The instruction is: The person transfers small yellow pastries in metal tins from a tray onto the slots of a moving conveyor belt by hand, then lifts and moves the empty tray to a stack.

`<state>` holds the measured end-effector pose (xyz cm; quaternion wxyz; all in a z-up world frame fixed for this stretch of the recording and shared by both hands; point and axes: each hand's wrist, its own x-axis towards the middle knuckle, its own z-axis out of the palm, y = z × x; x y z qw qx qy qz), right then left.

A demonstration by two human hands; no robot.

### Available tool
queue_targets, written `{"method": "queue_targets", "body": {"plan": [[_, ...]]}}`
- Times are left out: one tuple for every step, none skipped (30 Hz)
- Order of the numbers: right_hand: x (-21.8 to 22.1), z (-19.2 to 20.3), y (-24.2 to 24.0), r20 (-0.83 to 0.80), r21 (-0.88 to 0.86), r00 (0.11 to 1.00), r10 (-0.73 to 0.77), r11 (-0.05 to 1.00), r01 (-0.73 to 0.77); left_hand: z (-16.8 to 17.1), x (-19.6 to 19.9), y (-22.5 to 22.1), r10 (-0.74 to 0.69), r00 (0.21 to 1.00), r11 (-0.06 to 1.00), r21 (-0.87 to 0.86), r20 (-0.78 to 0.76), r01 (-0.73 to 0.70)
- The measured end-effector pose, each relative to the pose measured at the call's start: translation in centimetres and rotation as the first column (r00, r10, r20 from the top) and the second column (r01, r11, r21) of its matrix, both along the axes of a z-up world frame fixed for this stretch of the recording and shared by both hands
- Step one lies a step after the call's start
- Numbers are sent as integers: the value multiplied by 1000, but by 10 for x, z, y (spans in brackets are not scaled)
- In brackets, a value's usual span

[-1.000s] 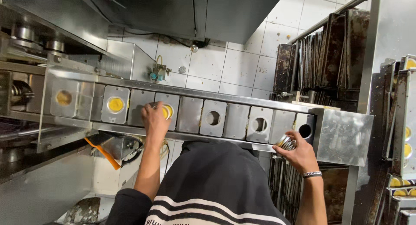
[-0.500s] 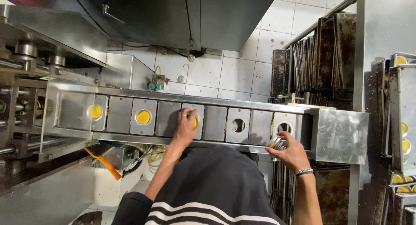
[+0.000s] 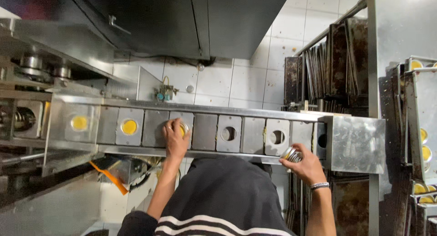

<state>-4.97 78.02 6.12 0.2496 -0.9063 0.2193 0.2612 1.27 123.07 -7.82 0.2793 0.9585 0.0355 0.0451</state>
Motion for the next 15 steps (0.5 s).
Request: {"method": "queue_targets", "body": {"plan": [[0, 5, 2, 8, 16, 1000, -29, 999, 28, 11, 0, 2, 34, 999, 997, -69, -20, -35], [0, 7, 2, -4, 20, 1000, -22, 1000, 22, 8, -2, 8, 41, 999, 997, -64, -31, -43], [-1, 9, 3, -3, 6, 1000, -18, 1000, 18, 5, -4, 13, 66, 997, 988, -137, -37, -71], [0, 10, 4, 2, -6, 1000, -15, 1000, 15, 3, -3, 20, 91, 995, 973, -208, -40, -97], [0, 9, 5, -4, 0, 1000, -10, 1000, 10, 21, -5, 20, 97, 994, 974, -202, -46, -104], [-1, 8, 6, -4, -9, 1000, -11, 1000, 11, 39, -7, 20, 222, 972, 930, -281, -78, -235], [-1, 7, 7, -3, -18, 1000, -13, 1000, 13, 57, -9, 19, 341, 933, 863, -353, -119, -361], [-2, 4, 6, -3, -16, 1000, -15, 1000, 15, 54, -9, 26, 339, 933, 865, -352, -119, -359], [-2, 2, 4, 8, -8, 999, -36, 999, 36, 50, -10, 32, 462, 883, 809, -367, -83, -458], [-4, 0, 1, 13, -3, 998, -54, 999, 54, 47, -14, 37, 579, 813, 739, -386, -55, -552], [-5, 4, 4, 8, -5, 998, -54, 999, 54, 50, -14, 32, 579, 813, 738, -384, -61, -554], [-3, 8, 7, 4, -9, 999, -39, 999, 39, 53, -11, 26, 567, 823, 764, -357, -26, -537], [-1, 12, 10, -1, -12, 1000, -25, 1000, 25, 56, -7, 19, 553, 833, 788, -328, 9, -520], [1, 11, 13, -5, -18, 1000, -26, 999, 26, 50, -5, 9, 552, 834, 788, -330, 2, -520], [2, 10, 16, -12, -6, 1000, -15, 1000, 15, 44, -3, -2, 358, 934, 890, -303, -2, -342]]}}
